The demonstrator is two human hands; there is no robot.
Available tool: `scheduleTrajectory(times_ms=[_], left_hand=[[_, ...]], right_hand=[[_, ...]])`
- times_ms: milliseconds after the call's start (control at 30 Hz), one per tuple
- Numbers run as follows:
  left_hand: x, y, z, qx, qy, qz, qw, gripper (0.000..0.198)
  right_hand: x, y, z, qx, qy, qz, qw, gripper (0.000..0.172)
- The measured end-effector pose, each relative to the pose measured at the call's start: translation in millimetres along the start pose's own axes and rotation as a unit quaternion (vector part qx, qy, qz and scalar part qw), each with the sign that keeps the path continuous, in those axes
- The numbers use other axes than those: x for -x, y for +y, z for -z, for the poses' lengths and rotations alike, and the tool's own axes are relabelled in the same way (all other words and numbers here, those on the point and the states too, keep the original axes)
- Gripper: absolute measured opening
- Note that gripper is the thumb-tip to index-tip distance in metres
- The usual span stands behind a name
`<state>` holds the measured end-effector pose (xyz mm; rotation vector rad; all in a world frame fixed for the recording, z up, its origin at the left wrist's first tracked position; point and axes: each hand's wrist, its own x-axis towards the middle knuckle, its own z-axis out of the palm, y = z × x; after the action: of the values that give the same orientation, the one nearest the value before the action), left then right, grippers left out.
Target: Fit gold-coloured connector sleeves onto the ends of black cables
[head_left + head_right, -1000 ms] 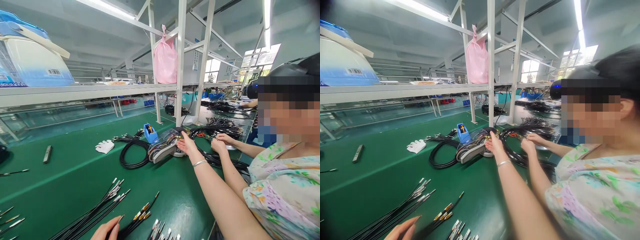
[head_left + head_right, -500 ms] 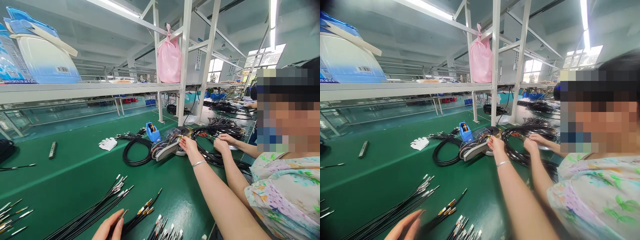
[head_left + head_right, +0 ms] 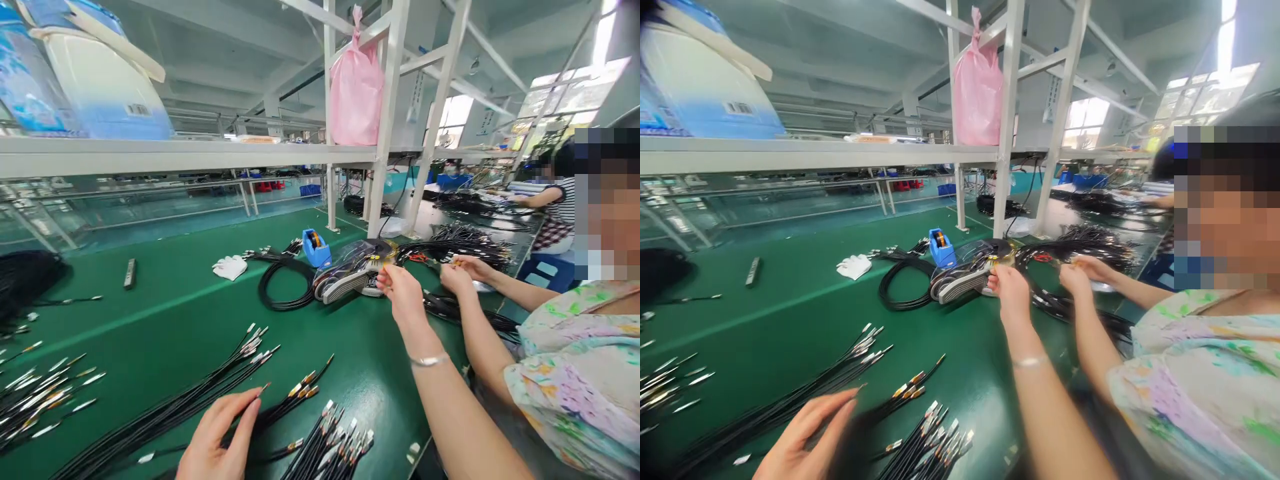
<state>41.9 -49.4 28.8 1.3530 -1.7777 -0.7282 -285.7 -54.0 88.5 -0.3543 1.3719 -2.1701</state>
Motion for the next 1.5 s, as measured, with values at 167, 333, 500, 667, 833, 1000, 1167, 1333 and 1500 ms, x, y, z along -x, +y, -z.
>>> scheduleTrajectory(times_ms=[167,333,500,667,833,1000,1167,1333,1500], left_hand=[[8.4,23.4,3.1,0.044,-0.025,0.024,0.998,0.026],[21.1,29.9,2.1,0.143,-0.04,0.117,0.982,0.029],[29.8,23.3,4.5,0.227,-0.068,0.153,0.959,0.033],[32.4,17.1,7.6,0.265,-0.096,0.145,0.948,0.025],[34.5,23.9,11.7,0.286,-0.091,0.17,0.939,0.024],[36.3,30.8,12.6,0.289,-0.085,0.175,0.937,0.021],[38.6,32.6,10.9,0.293,-0.077,0.162,0.939,0.019],[39.9,31.5,10.9,0.29,-0.073,0.157,0.941,0.018],[39.3,32.9,12.8,0.278,-0.076,0.15,0.946,0.02]], right_hand=[[123.1,43.0,8.7,0.094,-0.294,-0.119,0.944,0.028],[182.3,76.6,-1.9,0.174,-0.424,-0.16,0.874,0.029],[184.7,84.8,-8.8,0.206,-0.43,-0.119,0.871,0.026],[186.3,82.9,-9.0,0.226,-0.41,-0.114,0.876,0.024],[189.8,80.8,-9.4,0.215,-0.409,-0.123,0.878,0.022],[192.0,79.1,-7.9,0.204,-0.419,-0.108,0.878,0.021],[193.2,78.4,-8.1,0.211,-0.414,-0.107,0.879,0.02],[193.4,77.7,-6.6,0.209,-0.391,-0.126,0.887,0.019],[193.1,73.0,-4.2,0.226,-0.409,-0.098,0.879,0.016]])
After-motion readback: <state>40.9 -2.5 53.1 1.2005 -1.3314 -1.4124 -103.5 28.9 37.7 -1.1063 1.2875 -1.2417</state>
